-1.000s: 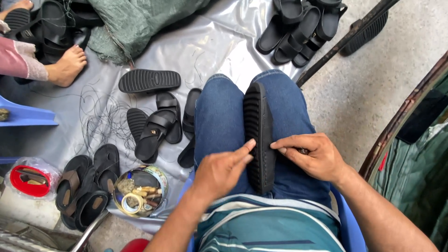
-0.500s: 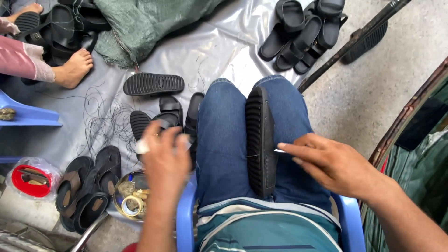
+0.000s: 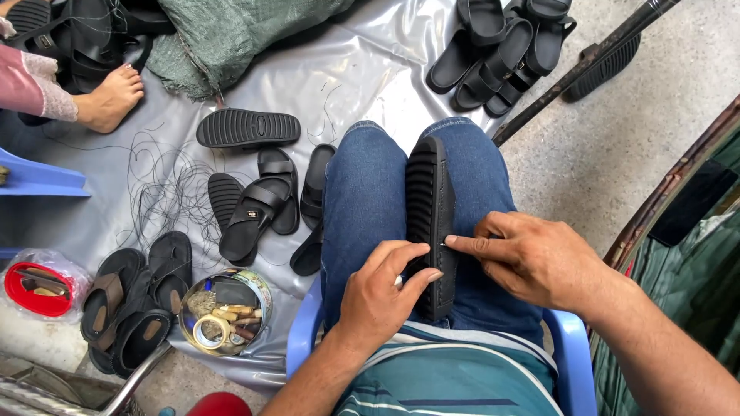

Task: Hand-stitching the sole of a black sandal using a needle and thread in a shoe repair setting.

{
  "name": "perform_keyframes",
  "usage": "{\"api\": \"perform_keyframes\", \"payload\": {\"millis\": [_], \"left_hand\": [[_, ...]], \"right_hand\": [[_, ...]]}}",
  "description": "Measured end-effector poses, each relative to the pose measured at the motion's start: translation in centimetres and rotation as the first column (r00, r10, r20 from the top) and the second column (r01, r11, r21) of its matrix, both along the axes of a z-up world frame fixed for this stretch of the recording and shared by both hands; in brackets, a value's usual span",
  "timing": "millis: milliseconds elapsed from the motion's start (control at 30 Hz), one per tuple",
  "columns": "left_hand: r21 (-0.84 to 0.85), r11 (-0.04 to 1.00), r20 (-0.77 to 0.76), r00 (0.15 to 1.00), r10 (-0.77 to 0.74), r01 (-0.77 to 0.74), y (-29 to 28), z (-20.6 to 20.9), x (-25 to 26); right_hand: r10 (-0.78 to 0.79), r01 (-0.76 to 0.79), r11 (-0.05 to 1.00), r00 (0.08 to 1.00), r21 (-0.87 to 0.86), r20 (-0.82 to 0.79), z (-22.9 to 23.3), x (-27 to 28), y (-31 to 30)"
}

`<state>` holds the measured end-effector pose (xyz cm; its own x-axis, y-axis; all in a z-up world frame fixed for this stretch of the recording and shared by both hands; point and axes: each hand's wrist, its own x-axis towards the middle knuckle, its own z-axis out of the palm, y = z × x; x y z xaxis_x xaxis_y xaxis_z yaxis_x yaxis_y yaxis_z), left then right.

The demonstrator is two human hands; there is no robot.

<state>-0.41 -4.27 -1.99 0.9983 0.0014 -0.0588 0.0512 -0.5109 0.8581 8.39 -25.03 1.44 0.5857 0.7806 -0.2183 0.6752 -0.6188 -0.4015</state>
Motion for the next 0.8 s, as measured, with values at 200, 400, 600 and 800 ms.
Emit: {"api": "perform_keyframes", "payload": {"millis": [200,400,600,800], "left_hand": [[0.01,1.0,0.025,1.0,0.016,-0.016,-0.1,0.0,0.0],[-0.012,0.999,0.118,0.992,0.041,-0.04,-0.6,-0.4,-0.2],[0.046,0.997,0.291,0.955,0.053,-0.069,-1.5,-1.1,-0.8],[-0.023,0.997,0.359,0.931,0.071,-0.068,-0.9,-1.3,-0.9]], "right_hand": [[0.0,-0.001,1.0,0.999,-0.014,-0.05,0.1,0.1,-0.1],[-0.032,0.032,0.999,0.999,-0.026,-0.003,0.6,-0.6,0.7],[-0.014,0.086,0.959,0.966,-0.269,0.259,1.3,-2.4,2.1],[-0.047,0.032,0.996,0.98,0.085,0.192,-0.9,-1.1,1.1]]}}
